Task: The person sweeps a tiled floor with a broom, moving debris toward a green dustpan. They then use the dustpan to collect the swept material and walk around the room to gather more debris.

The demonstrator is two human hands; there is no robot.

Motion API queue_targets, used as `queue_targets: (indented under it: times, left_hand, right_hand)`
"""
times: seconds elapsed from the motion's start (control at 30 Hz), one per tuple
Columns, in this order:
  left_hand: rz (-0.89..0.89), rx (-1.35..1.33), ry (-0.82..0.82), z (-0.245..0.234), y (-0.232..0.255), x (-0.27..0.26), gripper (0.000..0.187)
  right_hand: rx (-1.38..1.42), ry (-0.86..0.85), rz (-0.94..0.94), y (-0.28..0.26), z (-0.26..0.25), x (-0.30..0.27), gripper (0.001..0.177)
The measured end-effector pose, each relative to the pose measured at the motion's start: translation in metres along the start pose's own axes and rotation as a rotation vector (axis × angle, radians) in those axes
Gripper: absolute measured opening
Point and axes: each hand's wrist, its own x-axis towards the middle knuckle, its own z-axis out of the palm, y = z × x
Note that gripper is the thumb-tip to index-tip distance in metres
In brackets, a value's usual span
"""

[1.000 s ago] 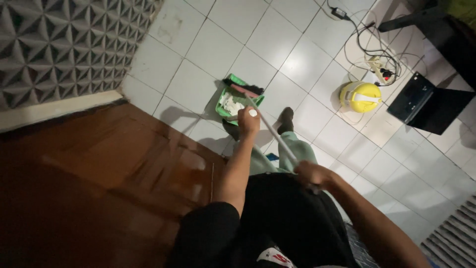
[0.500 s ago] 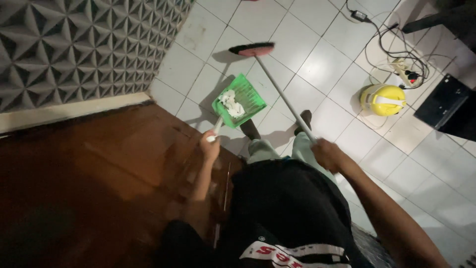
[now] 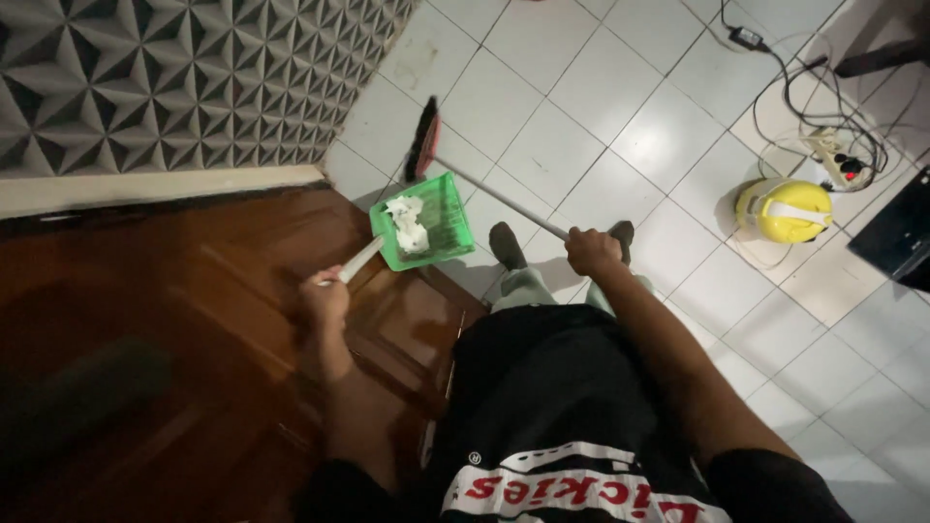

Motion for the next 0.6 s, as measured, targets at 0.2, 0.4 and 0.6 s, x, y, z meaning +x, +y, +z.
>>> queue_targets:
  times: [0.2,0.4,0.6]
  left_hand:
    - [0.018,-0.087,-0.071,-0.024,0.025,0.006,0.020]
    - [0.014,0.036,-0.142,-0.040,0.113,-0.038,0.022]
    - [0.168,0.071,-0.205,0.030,0.083,-0.002,0.036]
  right_hand:
    - [-0.134,0.100,0.158,0.034,-0.017,-0.035,0.026]
    - [-0.233,0.022,0.316,0.166,0.032,-0.059,0.028]
    - [-0.117,-0.303,0.482,0.165,-0.022,-0.176,0.028]
